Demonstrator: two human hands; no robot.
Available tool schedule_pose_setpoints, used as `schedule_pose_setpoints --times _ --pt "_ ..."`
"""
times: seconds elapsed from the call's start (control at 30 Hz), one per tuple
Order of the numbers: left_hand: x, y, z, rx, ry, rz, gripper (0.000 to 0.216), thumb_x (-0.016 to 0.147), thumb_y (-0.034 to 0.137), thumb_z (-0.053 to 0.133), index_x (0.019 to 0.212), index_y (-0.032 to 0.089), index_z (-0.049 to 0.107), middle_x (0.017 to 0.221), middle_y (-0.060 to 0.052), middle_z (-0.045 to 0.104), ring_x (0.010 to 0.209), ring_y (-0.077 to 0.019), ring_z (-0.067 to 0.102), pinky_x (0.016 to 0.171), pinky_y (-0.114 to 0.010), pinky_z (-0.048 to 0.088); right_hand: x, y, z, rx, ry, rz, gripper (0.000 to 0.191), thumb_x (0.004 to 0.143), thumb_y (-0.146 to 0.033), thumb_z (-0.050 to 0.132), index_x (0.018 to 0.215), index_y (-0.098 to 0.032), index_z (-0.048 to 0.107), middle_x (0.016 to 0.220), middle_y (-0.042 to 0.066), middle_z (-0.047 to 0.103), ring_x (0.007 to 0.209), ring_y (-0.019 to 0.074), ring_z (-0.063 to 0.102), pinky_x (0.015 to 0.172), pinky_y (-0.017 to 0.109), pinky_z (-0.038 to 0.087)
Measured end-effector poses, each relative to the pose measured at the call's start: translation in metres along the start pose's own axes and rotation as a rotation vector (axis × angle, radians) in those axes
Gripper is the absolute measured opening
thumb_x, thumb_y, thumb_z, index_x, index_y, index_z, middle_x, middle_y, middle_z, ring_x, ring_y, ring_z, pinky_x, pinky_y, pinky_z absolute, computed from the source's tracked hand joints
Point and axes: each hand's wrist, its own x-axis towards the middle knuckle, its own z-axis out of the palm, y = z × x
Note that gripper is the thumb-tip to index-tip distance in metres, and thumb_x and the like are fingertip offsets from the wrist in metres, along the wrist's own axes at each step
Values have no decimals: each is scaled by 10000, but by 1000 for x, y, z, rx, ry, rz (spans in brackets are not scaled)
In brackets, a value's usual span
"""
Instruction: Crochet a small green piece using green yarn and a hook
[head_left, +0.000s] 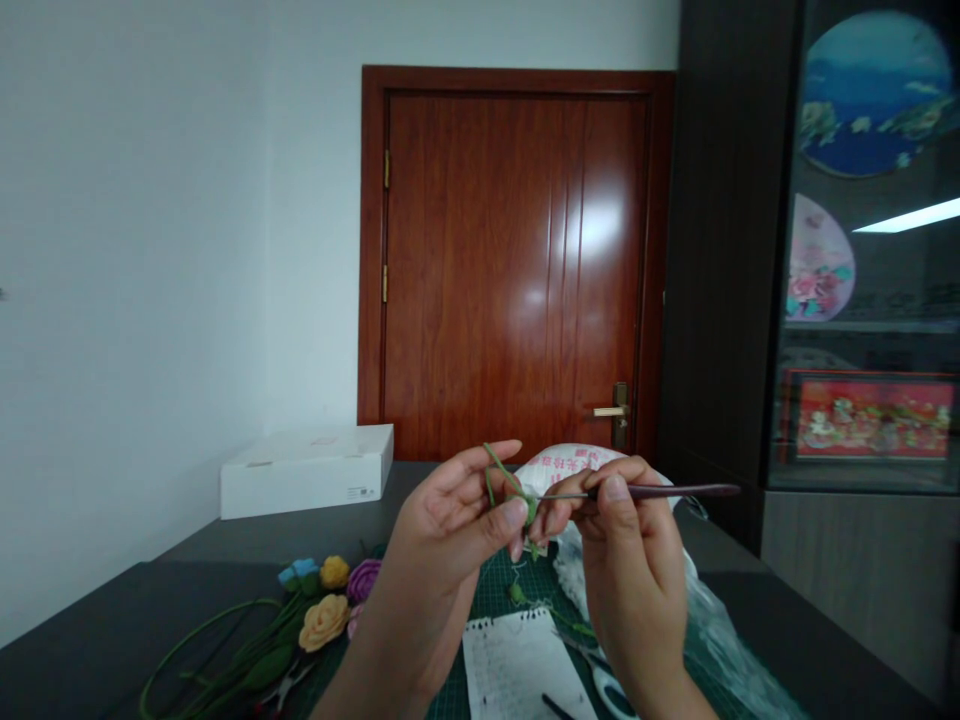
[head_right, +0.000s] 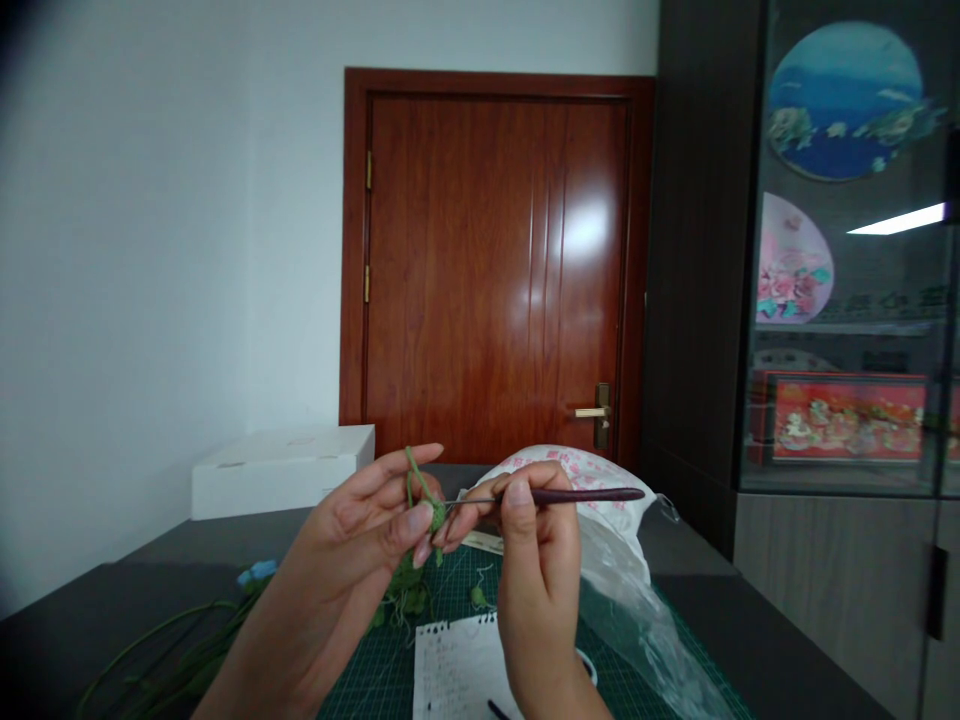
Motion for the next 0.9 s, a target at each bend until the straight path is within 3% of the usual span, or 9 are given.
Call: schedule_pose_setpoints --times 0.27,0.53,0.9 --pt "-1 -1 3 -23 -7 -14 399 747 170 829 1123 130 700 789 -26 666 700 -161 609 640 -281 456 -1 1 0 20 -4 -4 258 1077 -224 388 881 -224 555 687 -25 661 577 111 639 571 243 552" --pt "-1 -1 5 -61 -54 -30 116 768 169 806 841 125 727 722 -37 679 694 -159 604 661 -270 446 -2 3 -1 26 4 8 232 1075 -236 406 903 -233 560 692 -31 657 619 118 653 600 248 560" --pt "-1 0 6 -62 -89 -51 87 798 175 784 811 130 712 762 -57 701 713 -163 587 670 -277 437 -1 0 3 27 30 1 225 1067 -257 433 897 -234 580 680 -39 649 536 113 625 613 290 576"
